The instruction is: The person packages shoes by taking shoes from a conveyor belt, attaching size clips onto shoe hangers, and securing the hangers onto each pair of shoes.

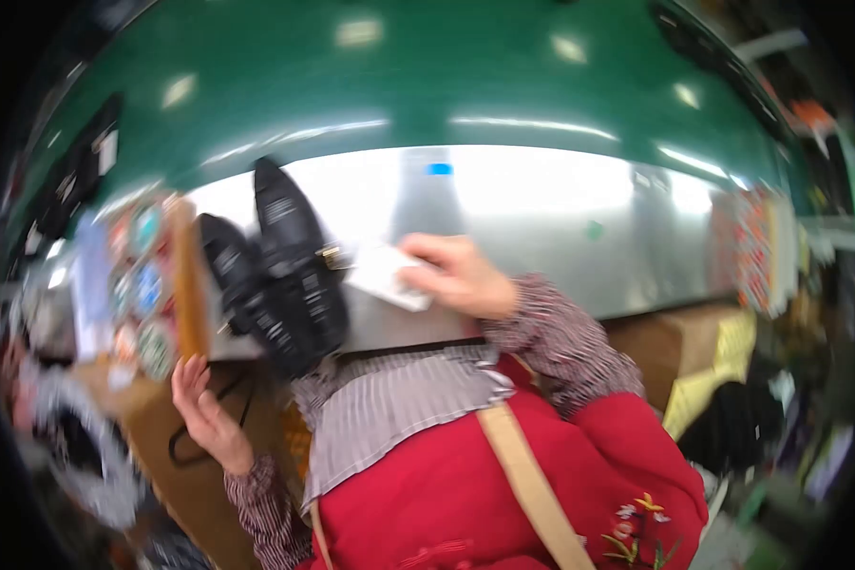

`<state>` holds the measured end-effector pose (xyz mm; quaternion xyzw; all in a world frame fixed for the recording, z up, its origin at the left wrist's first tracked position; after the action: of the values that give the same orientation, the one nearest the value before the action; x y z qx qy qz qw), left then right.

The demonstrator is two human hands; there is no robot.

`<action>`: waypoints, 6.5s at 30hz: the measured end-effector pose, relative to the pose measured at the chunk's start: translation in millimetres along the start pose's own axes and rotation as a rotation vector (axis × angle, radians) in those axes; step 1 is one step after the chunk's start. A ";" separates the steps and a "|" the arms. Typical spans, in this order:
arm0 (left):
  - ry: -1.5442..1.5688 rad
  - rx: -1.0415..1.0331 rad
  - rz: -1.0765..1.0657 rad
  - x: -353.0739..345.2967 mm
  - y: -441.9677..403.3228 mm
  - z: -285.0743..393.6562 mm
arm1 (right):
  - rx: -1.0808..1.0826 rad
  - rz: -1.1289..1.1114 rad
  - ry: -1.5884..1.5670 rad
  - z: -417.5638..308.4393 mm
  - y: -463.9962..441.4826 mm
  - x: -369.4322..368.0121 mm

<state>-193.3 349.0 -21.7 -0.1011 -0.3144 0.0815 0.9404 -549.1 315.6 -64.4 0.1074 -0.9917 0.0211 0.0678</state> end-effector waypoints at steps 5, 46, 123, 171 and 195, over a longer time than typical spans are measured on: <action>-0.374 -0.058 0.301 89.9 15.6 52.9 | -0.247 0.201 0.057 6.3 -10.8 25.0; -0.491 -0.175 1.133 348.8 -8.6 63.5 | 0.442 -0.310 0.344 -136.7 -101.1 -98.3; 0.636 0.412 0.191 0.4 20.7 -38.7 | 0.840 -0.569 0.420 -126.9 -265.2 -341.8; 0.695 0.470 0.190 7.7 23.9 -48.0 | 0.407 -0.829 0.291 -114.7 -262.5 -382.9; 0.690 0.331 -0.182 -62.3 -7.3 59.5 | -0.159 0.061 0.434 -37.0 -24.0 58.5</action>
<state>-278.0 336.7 -9.2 0.0590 0.0298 0.0084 0.9978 -595.7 281.9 -19.0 0.0647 -0.9552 -0.0322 0.2870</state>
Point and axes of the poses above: each hand's wrist, its own y-axis away from the middle knuckle, its own x-axis out of the back of the hand, z = x × y, the point moved 7 cm from there along -y, towards the middle knuckle, and after that the axes turned 2 degrees about -y, right-handed, at the moved point
